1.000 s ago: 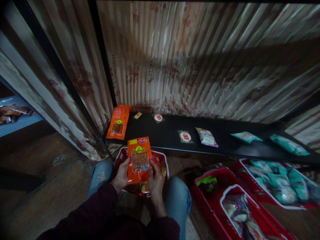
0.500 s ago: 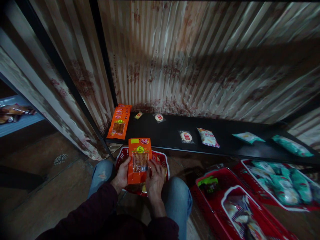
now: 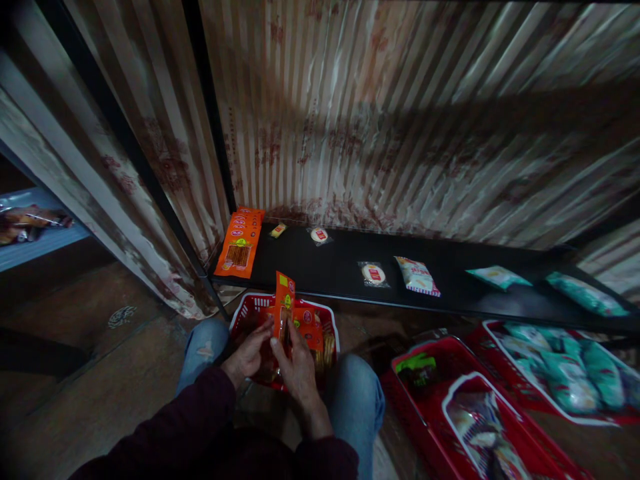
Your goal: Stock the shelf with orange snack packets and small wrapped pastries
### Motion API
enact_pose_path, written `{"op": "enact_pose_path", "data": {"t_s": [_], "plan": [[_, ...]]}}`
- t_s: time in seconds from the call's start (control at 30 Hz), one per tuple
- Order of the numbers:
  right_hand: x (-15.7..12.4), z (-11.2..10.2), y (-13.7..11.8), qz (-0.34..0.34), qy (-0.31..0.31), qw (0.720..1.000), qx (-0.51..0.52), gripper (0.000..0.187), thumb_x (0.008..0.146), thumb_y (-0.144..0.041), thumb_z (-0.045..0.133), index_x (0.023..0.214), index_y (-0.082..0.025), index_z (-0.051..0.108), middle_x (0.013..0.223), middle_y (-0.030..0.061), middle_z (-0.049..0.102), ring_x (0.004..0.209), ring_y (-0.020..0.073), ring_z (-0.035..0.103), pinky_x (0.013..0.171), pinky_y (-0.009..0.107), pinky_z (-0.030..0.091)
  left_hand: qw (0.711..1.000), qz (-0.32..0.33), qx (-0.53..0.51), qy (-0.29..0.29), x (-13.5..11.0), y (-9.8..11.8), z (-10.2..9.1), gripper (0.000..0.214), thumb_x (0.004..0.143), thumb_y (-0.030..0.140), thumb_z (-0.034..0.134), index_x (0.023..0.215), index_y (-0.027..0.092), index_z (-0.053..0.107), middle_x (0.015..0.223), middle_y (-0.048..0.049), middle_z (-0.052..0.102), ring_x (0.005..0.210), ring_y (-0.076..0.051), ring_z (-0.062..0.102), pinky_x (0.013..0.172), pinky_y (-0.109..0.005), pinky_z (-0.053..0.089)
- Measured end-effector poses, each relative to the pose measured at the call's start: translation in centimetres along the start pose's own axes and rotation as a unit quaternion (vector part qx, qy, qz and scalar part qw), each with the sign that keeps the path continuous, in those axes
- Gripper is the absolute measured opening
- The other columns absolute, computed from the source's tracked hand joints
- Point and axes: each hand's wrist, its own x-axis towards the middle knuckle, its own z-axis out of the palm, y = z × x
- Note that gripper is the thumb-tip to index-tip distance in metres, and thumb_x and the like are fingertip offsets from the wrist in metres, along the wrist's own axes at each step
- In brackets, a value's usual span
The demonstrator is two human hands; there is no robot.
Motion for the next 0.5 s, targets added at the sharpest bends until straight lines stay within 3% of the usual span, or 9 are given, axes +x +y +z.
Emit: {"op": "enact_pose_path", "data": {"t_s": [0.13,0.33,0.5], "plan": [[0.0,0.0,-0.4,0.040,-0.032,0.996,0.067,0.059,0.072,-0.049,0.068,0.125,-0.025,0.059,0.123,0.0079,0.064,0.118,0.0300,0.057,0.101,0.047,0.044,0.999,0.026,0.046,-0.012,-0.1,-0.1,0.6,0.052,0.058,0.020,0.080,0.107,0.021,0.066,0.107,-0.0059,0.068,0.092,-0.019,0.063,0.080,-0.027,0.047],[0.2,-0.3,0.4,0.102,-0.003,0.984,0.147,0.055,0.072,-0.062,0.062,0.105,-0.019,0.070,0.101,0.0105,0.073,0.097,0.0291,0.066,0.093,0.044,0.049,0.983,0.094,0.158,-0.010,0.3,-0.4,0.5,0.049,0.062,0.017,0.075,0.110,0.022,0.065,0.124,-0.0077,0.058,0.106,-0.023,0.057,0.093,-0.033,0.043],[0.2,-0.1,2.0,0.122,0.018,0.971,0.203,0.059,0.069,-0.063,0.065,0.104,-0.017,0.069,0.096,0.0108,0.073,0.089,0.0282,0.068,0.086,0.044,0.053,0.964,0.155,0.213,0.028,0.8,-0.7,0.2,0.051,0.061,0.012,0.074,0.109,0.022,0.064,0.126,-0.0081,0.054,0.119,-0.026,0.047,0.106,-0.038,0.031]]}}
